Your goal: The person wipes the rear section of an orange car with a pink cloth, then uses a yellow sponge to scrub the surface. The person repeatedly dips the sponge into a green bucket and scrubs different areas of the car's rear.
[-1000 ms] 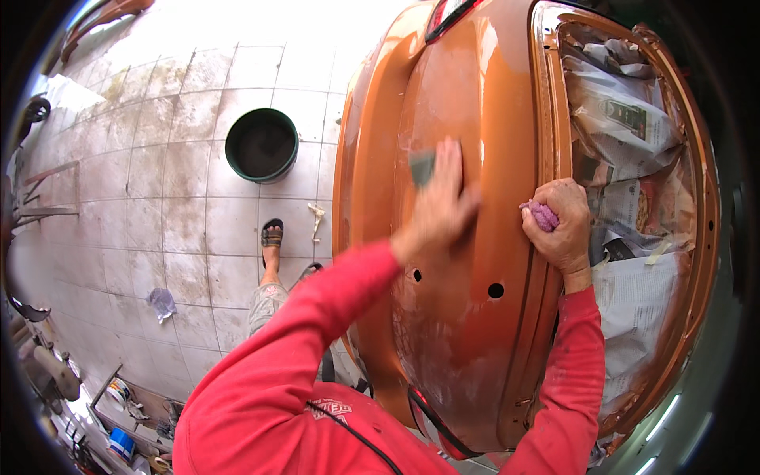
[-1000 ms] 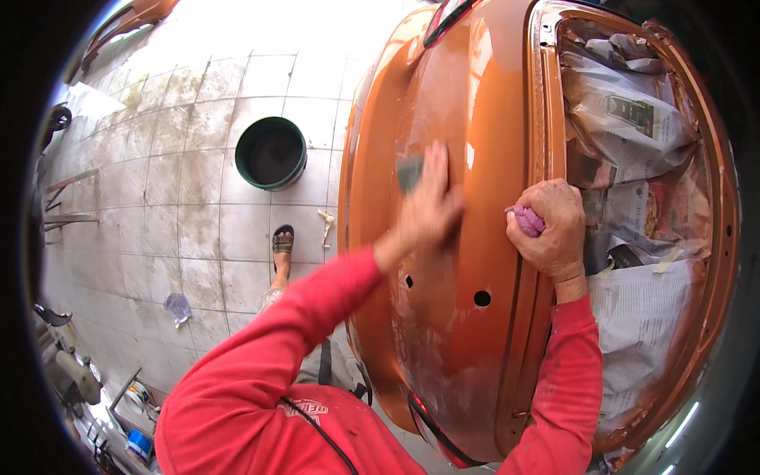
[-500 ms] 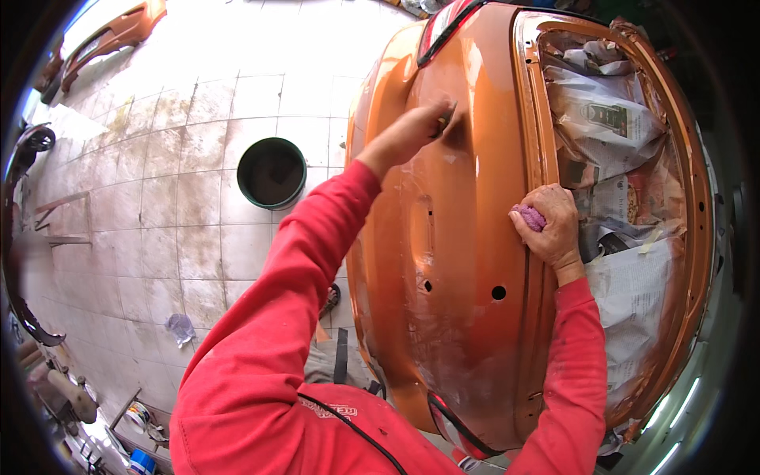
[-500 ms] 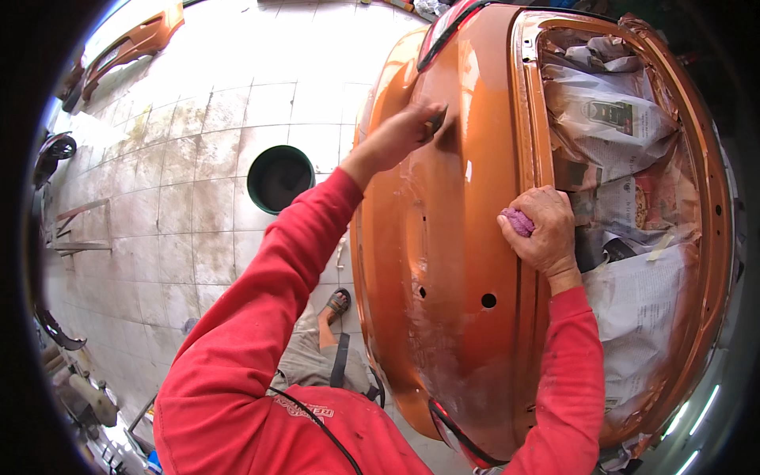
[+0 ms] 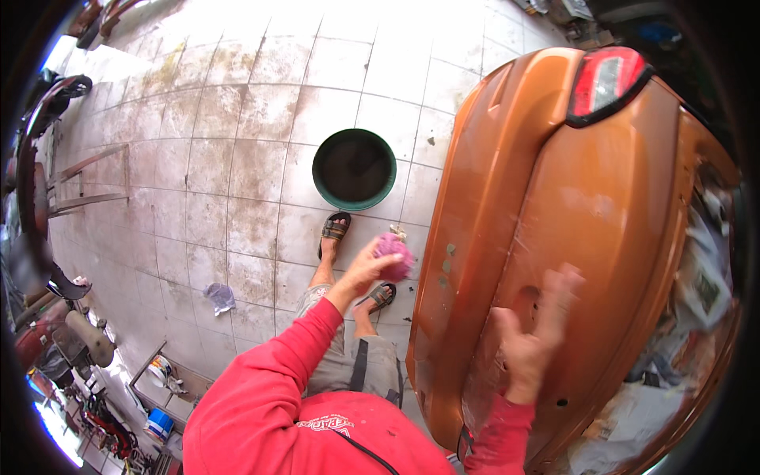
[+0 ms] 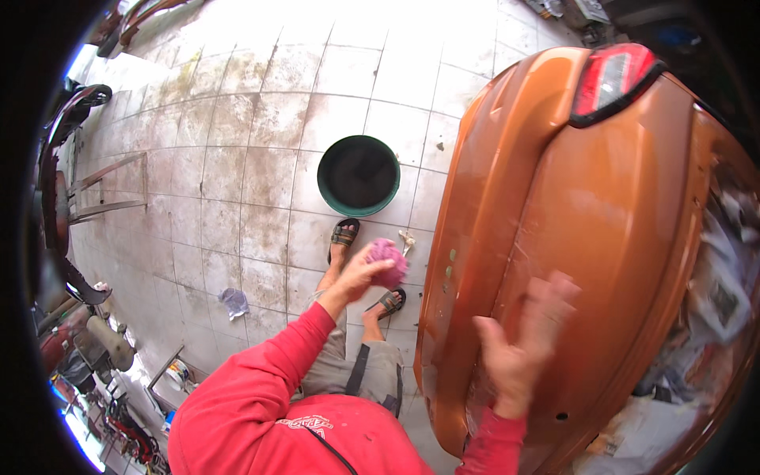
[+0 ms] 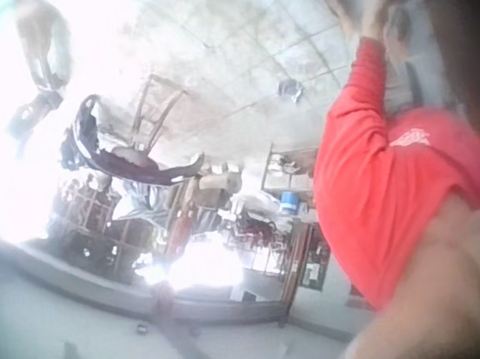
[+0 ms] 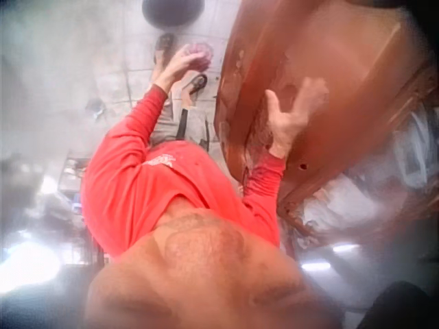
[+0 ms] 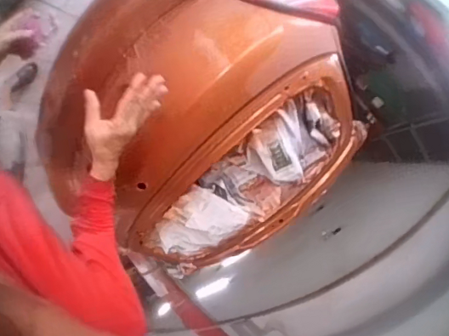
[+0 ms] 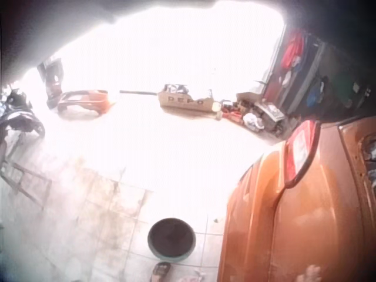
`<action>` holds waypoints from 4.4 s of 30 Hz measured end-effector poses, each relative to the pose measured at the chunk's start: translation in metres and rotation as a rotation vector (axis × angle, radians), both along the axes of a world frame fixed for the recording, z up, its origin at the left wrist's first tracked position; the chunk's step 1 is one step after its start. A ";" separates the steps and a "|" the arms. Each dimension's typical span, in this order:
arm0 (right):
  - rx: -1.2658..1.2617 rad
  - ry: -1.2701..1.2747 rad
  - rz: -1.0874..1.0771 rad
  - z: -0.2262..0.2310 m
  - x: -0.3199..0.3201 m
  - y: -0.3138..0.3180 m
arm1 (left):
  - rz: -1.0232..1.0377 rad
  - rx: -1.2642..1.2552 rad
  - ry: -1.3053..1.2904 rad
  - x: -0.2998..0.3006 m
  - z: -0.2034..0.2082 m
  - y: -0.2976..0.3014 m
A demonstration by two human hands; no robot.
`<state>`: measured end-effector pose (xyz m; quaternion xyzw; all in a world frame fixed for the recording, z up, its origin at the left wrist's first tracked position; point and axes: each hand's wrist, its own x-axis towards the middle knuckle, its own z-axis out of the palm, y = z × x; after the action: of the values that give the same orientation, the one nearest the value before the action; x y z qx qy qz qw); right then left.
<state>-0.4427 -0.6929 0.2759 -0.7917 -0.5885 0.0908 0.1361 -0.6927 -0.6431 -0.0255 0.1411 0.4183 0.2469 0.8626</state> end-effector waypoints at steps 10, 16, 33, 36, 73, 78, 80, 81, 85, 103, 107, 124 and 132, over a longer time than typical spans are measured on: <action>-0.216 -1.183 -0.249 -0.005 0.144 -0.009 | -0.561 0.639 1.152 -0.077 -0.280 0.156; -0.323 -1.103 -0.296 -0.001 0.107 0.019 | -0.932 0.601 1.247 -0.048 -0.357 0.212; -0.172 -1.022 -0.294 0.012 0.133 -0.002 | -1.118 0.897 1.220 -0.020 -0.389 0.173; -0.206 -1.115 -0.157 0.002 0.129 0.001 | -0.844 0.983 1.184 -0.060 -0.264 0.153; -0.223 -0.759 0.629 0.038 0.175 0.062 | -0.160 0.119 0.816 -0.320 -0.091 0.025; -0.295 -0.540 0.786 0.061 0.120 -0.096 | -0.247 0.547 0.685 -0.194 -0.037 0.042; -0.271 -0.441 0.798 0.068 0.114 -0.169 | -0.282 0.786 0.695 -0.131 -0.010 0.033; -0.270 -0.434 0.761 0.080 0.112 -0.204 | -0.306 0.875 0.586 -0.091 0.018 0.016; -0.156 -0.445 0.663 0.127 0.119 -0.258 | -0.235 1.068 0.469 0.029 0.096 -0.066; 0.076 -0.334 0.561 0.116 0.181 -0.274 | 0.301 1.751 0.752 0.311 0.200 -0.189; 0.057 -0.347 0.557 0.112 0.192 -0.279 | 0.379 1.821 0.840 0.311 0.205 -0.250; 0.080 -0.381 0.605 0.114 0.183 -0.278 | 0.127 1.156 0.405 0.244 0.185 -0.495; 0.261 -0.554 0.392 0.076 0.141 -0.232 | 0.118 1.352 0.884 0.272 0.070 -0.249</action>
<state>-0.3013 -0.9251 0.3518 -0.6344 -0.7503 -0.1788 0.0514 -0.4211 -0.8921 0.0449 0.6942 0.4876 0.4129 0.3314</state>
